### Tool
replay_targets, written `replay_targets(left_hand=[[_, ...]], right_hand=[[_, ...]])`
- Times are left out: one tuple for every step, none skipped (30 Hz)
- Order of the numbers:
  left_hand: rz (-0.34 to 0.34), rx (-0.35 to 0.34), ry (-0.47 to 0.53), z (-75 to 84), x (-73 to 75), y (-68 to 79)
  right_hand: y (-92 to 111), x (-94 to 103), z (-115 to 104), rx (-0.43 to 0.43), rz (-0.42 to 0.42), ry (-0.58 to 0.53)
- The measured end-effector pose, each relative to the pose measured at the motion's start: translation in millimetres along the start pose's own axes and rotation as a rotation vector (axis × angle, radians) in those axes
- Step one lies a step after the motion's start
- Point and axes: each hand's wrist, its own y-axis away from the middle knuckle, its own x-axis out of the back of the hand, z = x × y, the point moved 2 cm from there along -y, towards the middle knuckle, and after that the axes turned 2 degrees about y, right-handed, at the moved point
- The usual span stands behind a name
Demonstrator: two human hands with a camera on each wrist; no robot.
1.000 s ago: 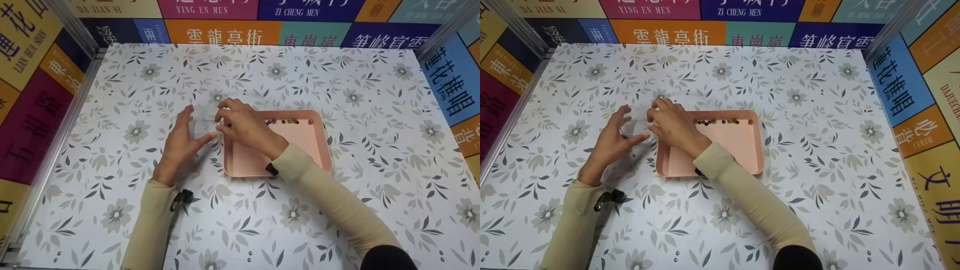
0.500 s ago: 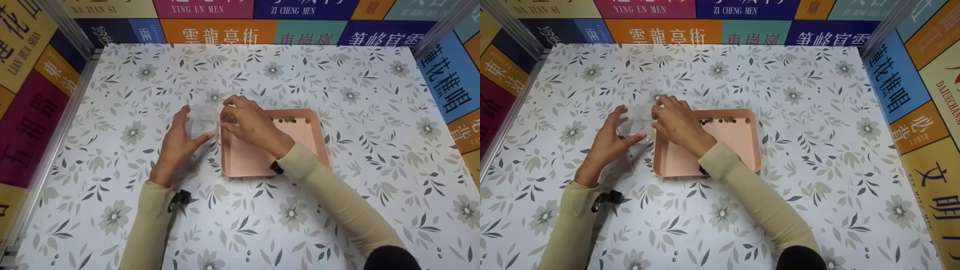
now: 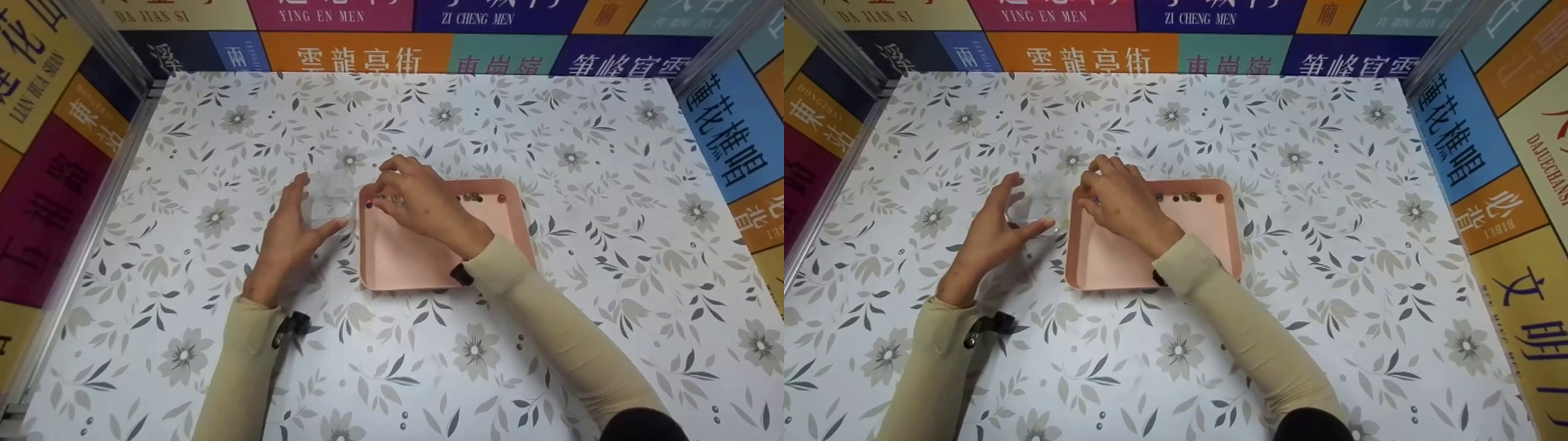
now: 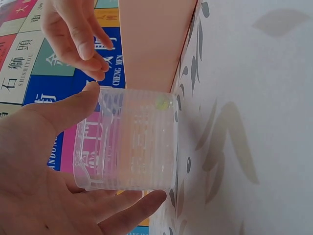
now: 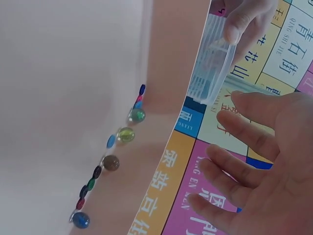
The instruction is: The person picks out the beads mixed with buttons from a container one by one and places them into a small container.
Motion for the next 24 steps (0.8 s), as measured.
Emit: replay_targets(left_hand=[[0.002,-0.003,0.0,-0.3,-0.1,0.0],[0.005,-0.006,-0.001,-0.7,-0.1,-0.2],[0.008,-0.009,-0.002,-0.9,-0.1,-0.3],[0.009,-0.008,-0.004,-0.9,-0.1,-0.2],[0.009,-0.007,-0.005,-0.8,0.1,-0.2],[0.01,-0.007,-0.005,-0.9,0.1,-0.3],[0.009,-0.006,-0.005,-0.9,0.1,-0.3],[0.008,-0.003,-0.006,-0.9,0.1,-0.2],[0.007,-0.002,-0.007,-0.7,0.0,0.0],[0.006,-0.002,-0.008,-0.7,-0.1,0.1],[0.007,0.0,-0.008,-0.8,-0.3,0.3],[0.007,0.0,-0.008,-0.7,-0.6,0.6],[0.006,0.0,-0.008,-0.8,-0.9,0.8],[0.007,-0.002,-0.007,-0.8,-1.1,1.0],[0.006,-0.002,-0.007,-0.8,-1.3,1.2],[0.006,-0.002,-0.005,-0.9,-1.4,1.3],[0.006,-0.002,-0.005,-0.8,-1.5,1.5],[0.006,-0.002,-0.004,-0.8,-1.5,1.5],[0.006,-0.002,-0.004,-0.9,-1.5,1.5],[0.006,0.0,-0.004,-0.7,-1.4,1.6],[0.006,0.001,-0.003,-0.6,-1.3,1.5],[0.005,0.003,-0.003,-0.6,-1.2,1.3],[0.005,0.006,-0.004,-0.5,-1.2,1.2],[0.005,0.007,-0.004,-0.6,-1.2,0.8]], right_hand=[[1,1.0,1,-0.003,0.003,-0.001],[2,2.0,3,-0.008,0.005,-0.006],[3,3.1,4,-0.015,0.006,-0.01],[4,4.1,6,-0.022,0.006,-0.014],[5,5.1,7,-0.028,0.006,-0.015],[6,5.8,9,-0.032,0.007,-0.013],[7,6.4,11,-0.036,0.011,-0.009],[8,7.0,12,-0.041,0.011,-0.004],[9,7.7,14,-0.047,0.012,0.004],[10,8.4,15,-0.051,0.013,0.011],[11,9.2,16,-0.054,0.016,0.017],[12,10.1,18,-0.058,0.019,0.022],[13,11.3,19,-0.063,0.02,0.026],[14,12.4,20,-0.069,0.018,0.028],[14,13.6,20,-0.071,0.02,0.028],[15,14.7,21,-0.075,0.02,0.027],[16,16.0,22,-0.08,0.017,0.028],[17,17.3,22,-0.085,0.016,0.029],[17,18.4,24,-0.09,0.013,0.029],[18,19.6,24,-0.094,0.011,0.032],[19,20.8,25,-0.097,0.01,0.035],[20,22.0,27,-0.101,0.009,0.037],[21,23.3,27,-0.104,0.01,0.04],[21,24.3,29,-0.107,0.013,0.043]])
